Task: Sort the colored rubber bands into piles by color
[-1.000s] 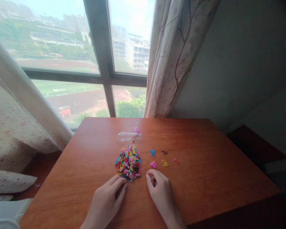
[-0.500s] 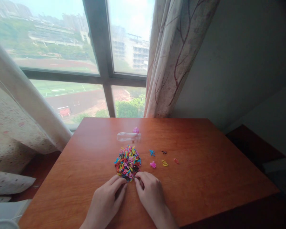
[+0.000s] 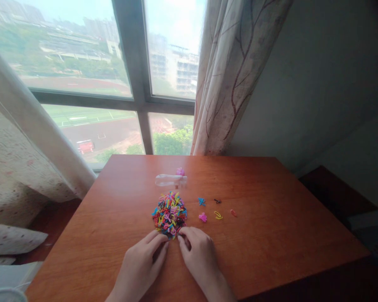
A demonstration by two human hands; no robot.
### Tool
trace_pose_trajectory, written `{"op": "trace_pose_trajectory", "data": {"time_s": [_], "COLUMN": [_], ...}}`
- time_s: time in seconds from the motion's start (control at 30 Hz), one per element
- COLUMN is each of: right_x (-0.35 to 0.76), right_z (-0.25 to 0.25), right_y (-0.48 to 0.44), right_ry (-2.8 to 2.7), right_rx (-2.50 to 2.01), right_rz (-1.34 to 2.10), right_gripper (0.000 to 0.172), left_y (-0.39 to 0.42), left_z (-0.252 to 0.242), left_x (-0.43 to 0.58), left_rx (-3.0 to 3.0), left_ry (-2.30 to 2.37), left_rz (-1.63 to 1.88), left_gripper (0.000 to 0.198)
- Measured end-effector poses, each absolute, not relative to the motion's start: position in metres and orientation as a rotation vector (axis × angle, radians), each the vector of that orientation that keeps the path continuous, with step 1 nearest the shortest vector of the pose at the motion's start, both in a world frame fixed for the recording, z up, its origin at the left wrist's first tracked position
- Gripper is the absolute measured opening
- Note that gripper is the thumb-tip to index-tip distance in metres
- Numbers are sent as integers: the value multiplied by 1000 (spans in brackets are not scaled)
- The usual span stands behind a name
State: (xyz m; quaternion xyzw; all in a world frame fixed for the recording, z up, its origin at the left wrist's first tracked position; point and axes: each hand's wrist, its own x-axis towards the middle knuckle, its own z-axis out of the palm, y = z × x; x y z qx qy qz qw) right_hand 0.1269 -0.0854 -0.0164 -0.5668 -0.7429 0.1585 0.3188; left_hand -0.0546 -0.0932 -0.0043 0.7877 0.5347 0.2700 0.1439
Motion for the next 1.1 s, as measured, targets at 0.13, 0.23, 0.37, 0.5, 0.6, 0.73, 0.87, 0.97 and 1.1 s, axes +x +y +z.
{"op": "trace_pose_trajectory", "data": {"time_s": [0.13,0.23,0.37,0.5,0.6,0.73,0.87,0.97,1.1], "right_x": [128,129,130,130,136,155,179,189,190], "right_z": [-16,-14,-8,-3,-3,-7,-6,-3,-1], "right_y": [-86,-87,-89,-90,-85,-66,-39,-22,-10], "right_ry": [-1953,-1916,-1867,-1851,-1832,-1799,-1779,-1811,-1883], "right_rx": [-1480,-1465,-1435,-1401,-1387,-1461,-1642,-1793,-1891], "right_rz": [417,509,644,692,692,553,345,252,207], "right_gripper": [14,12,12,12,13,17,18,15,12], "left_y": [-93,-94,-95,-95,-95,-95,-96,-96,-97], "left_z": [-4,-5,-8,-9,-8,-8,-9,-10,-10], "left_x": [-54,-55,-56,-57,-57,-57,-57,-57,-57], "left_rx": [2264,2269,2285,2286,2275,2275,2284,2277,2274], "left_ry": [1541,1548,1551,1557,1559,1550,1547,1559,1559], "left_rz": [776,769,740,707,690,678,675,669,675], "left_gripper": [16,16,16,16,16,17,17,18,18]}}
